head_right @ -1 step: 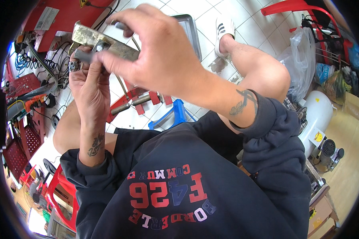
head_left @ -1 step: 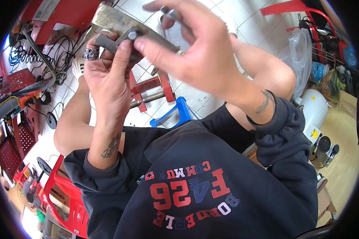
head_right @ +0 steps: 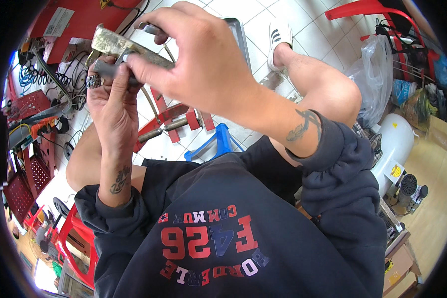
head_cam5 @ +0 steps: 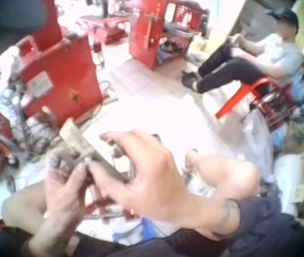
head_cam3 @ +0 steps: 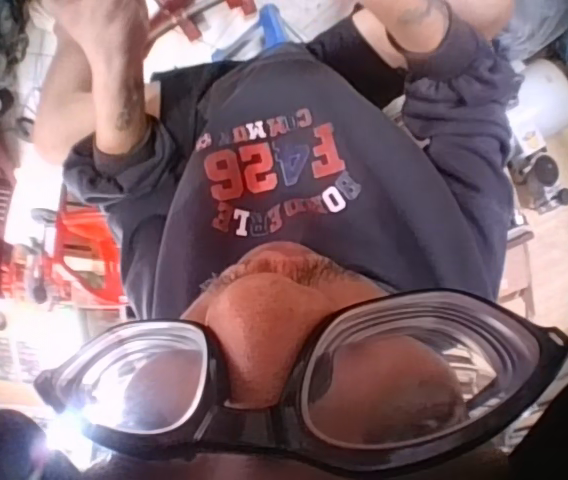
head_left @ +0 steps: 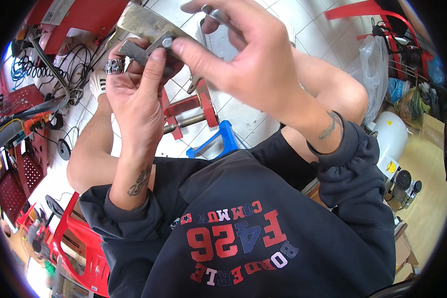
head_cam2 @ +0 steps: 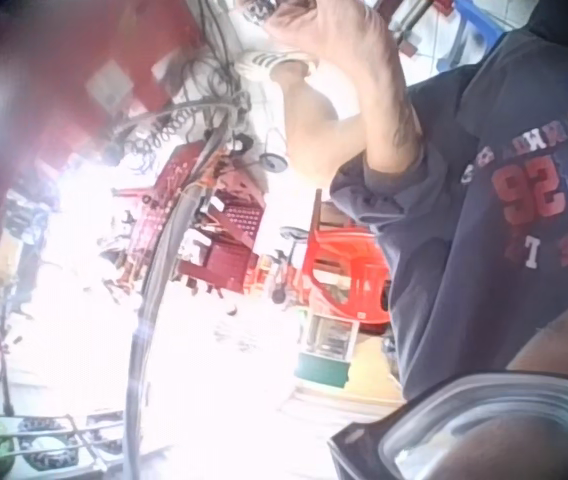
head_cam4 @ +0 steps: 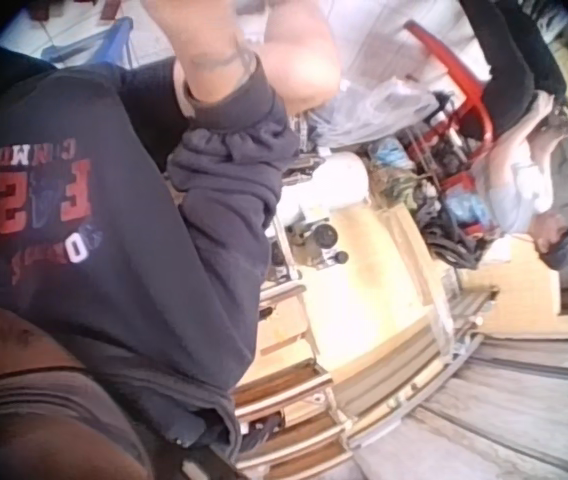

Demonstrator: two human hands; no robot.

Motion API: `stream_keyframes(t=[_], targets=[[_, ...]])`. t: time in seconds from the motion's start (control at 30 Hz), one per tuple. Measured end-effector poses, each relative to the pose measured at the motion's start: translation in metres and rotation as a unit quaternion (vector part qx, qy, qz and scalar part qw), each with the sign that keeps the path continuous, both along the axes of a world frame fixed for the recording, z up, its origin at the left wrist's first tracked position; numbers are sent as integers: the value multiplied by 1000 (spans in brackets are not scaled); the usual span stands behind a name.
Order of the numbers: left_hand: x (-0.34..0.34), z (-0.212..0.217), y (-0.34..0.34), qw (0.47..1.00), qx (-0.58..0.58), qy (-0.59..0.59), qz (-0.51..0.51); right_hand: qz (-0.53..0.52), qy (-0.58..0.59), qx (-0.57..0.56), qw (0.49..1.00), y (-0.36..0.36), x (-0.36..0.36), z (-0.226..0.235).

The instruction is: The person sits on the floor and uses a wrench to tighten a bolt on a metal bracket clamped in a red bench vise. They then remove the bracket, insert a bolt and nut, and tighten it by hand before placing the assembled part into a metal tray.

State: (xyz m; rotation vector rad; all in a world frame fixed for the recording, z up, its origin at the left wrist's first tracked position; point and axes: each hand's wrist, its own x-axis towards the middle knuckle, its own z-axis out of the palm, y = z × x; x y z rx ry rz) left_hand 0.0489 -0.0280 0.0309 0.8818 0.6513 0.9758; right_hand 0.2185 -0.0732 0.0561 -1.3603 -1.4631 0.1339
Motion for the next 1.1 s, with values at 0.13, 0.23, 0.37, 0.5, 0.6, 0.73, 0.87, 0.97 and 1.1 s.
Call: stream_keyframes(t=[0.13,0.23,0.37,0.5,0.6,0.73,0.87,0.97,1.1], targets=[[-8,-4,0,993,37,111,-20,38,3,-50,998,-3,-2,6],[-11,-8,-2,999,-1,51,-7,47,-49,-56,996,-8,-11,1],[-13,-3,-8,998,15,63,-20,43,-29,-47,998,-2,-14,-5],[-9,8,-11,997,-30,60,-25,40,-37,-80,995,-2,-18,-4],[-4,2,-9,997,-4,67,28,49,-74,-50,995,2,-18,-9],[-4,4,-7,996,-10,70,57,68,-179,-43,981,2,-16,-6],[-8,12,-7,989,-62,135,15,110,-234,-32,965,5,-6,-12],[-12,3,-5,991,-41,129,6,124,-146,-30,981,6,-10,-10],[-11,2,-5,993,-30,118,1,115,-22,-74,990,11,-8,2]])
